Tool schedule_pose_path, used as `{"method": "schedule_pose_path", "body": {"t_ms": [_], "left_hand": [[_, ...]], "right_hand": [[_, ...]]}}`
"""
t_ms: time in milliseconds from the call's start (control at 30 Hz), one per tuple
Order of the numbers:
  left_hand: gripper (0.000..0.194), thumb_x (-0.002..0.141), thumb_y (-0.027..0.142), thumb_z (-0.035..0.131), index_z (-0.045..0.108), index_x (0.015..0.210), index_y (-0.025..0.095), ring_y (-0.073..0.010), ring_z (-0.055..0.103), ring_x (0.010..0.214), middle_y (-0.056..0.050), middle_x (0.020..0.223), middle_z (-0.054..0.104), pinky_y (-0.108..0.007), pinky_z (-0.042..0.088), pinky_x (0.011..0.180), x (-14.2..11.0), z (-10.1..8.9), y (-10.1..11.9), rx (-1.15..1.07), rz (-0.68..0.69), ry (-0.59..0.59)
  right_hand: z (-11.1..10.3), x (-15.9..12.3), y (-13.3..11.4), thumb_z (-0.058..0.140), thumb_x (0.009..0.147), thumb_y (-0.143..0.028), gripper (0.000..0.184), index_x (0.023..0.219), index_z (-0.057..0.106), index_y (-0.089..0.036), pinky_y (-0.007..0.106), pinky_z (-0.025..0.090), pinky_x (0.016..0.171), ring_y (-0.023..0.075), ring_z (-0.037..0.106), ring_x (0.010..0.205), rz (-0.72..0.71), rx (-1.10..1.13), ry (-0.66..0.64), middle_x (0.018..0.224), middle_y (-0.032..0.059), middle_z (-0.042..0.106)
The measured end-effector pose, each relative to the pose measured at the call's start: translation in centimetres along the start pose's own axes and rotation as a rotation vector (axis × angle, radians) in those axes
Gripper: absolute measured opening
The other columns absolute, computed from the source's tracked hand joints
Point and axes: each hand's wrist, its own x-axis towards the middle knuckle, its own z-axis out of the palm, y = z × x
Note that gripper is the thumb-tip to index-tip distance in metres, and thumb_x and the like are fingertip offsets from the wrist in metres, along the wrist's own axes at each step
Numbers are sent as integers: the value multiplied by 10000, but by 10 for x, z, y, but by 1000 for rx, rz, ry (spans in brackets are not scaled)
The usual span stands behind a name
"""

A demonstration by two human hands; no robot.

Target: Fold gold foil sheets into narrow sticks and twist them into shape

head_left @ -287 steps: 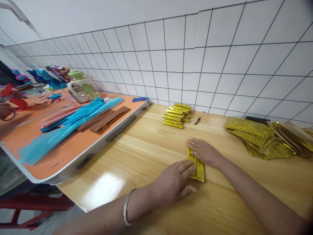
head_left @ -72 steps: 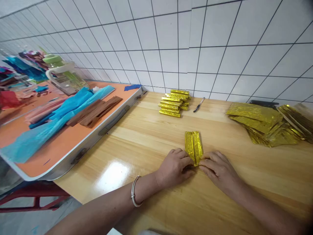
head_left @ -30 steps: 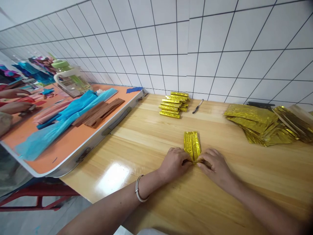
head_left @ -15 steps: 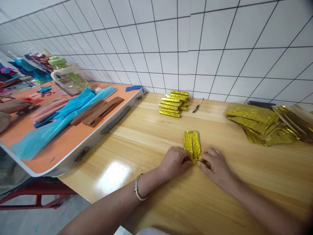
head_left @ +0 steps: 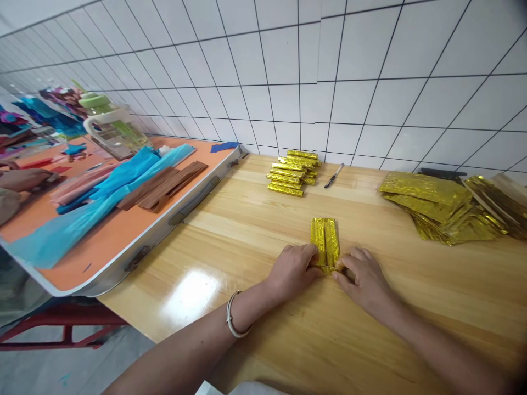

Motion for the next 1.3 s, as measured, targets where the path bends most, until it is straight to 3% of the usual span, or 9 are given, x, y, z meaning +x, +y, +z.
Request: {"method": "schedule_pose_path", "body": {"t_ms": [133, 267, 367, 500, 667, 933, 1167, 1300], "left_hand": [[211, 732, 278, 668, 504, 833, 193, -146, 523, 719, 7, 829, 548, -245, 370, 631, 0, 0, 0, -22, -24, 28], [111, 800, 267, 613, 527, 807, 197, -146, 528, 781, 3, 847, 539, -257, 382, 701, -5, 3, 3, 9, 13, 31], [50, 876, 241, 520, 552, 855, 209, -159, 517, 846, -12, 893, 555, -275, 374, 727, -13, 4, 10, 111, 111, 21], [121, 919, 222, 447, 555, 970, 200, -181, 486, 908, -34, 951, 573, -312, 369, 772, -21, 4, 17, 250, 295, -24], [172, 929, 213, 413, 556, 998, 148, -206, 482, 941, -80, 967, 584, -347, 380, 805, -26, 9, 22, 396, 391, -54], [274, 895, 149, 408, 486, 1148, 79, -232, 515, 920, -132, 1017, 573, -349, 422, 767, -37, 12, 38, 553, 394, -104], [249, 870, 183, 453, 523, 1094, 97, -247, 517, 912, -123, 1055, 558, -341, 440, 732, -38, 11, 37, 570, 397, -131], [297, 874, 182, 448, 496, 1159, 111, -234, 516, 912, -111, 1085, 551, -329, 435, 732, -38, 10, 35, 547, 386, -124]], "right_hand": [[0, 1, 2, 601, 755, -255, 56, 758, 554, -226, 357, 380, 710, 223, 473, 834, 10, 12, 2, 841, 40, 552], [0, 1, 3, 605, 750, -264, 58, 758, 558, -231, 352, 379, 691, 225, 473, 816, 18, 2, 6, 819, 40, 551], [0, 1, 2, 605, 746, -256, 54, 751, 558, -231, 351, 379, 688, 226, 469, 815, 30, -9, -3, 806, 39, 543], [0, 1, 3, 598, 750, -235, 39, 749, 560, -228, 349, 380, 688, 227, 467, 819, 31, -13, -9, 813, 42, 540], [2, 0, 5, 584, 765, -239, 26, 754, 562, -231, 352, 382, 681, 225, 470, 805, 11, -15, 1, 801, 42, 543], [0, -3, 5, 586, 770, -232, 39, 798, 558, -232, 368, 399, 729, 223, 489, 845, 9, 65, 7, 858, 40, 574], [-8, -9, 3, 507, 834, -244, 115, 735, 562, -224, 367, 412, 769, 213, 504, 887, 32, 164, 56, 905, 45, 588], [-8, -6, 5, 533, 811, -236, 110, 710, 571, -220, 374, 411, 777, 218, 505, 900, 40, 142, 59, 915, 48, 592]]}}
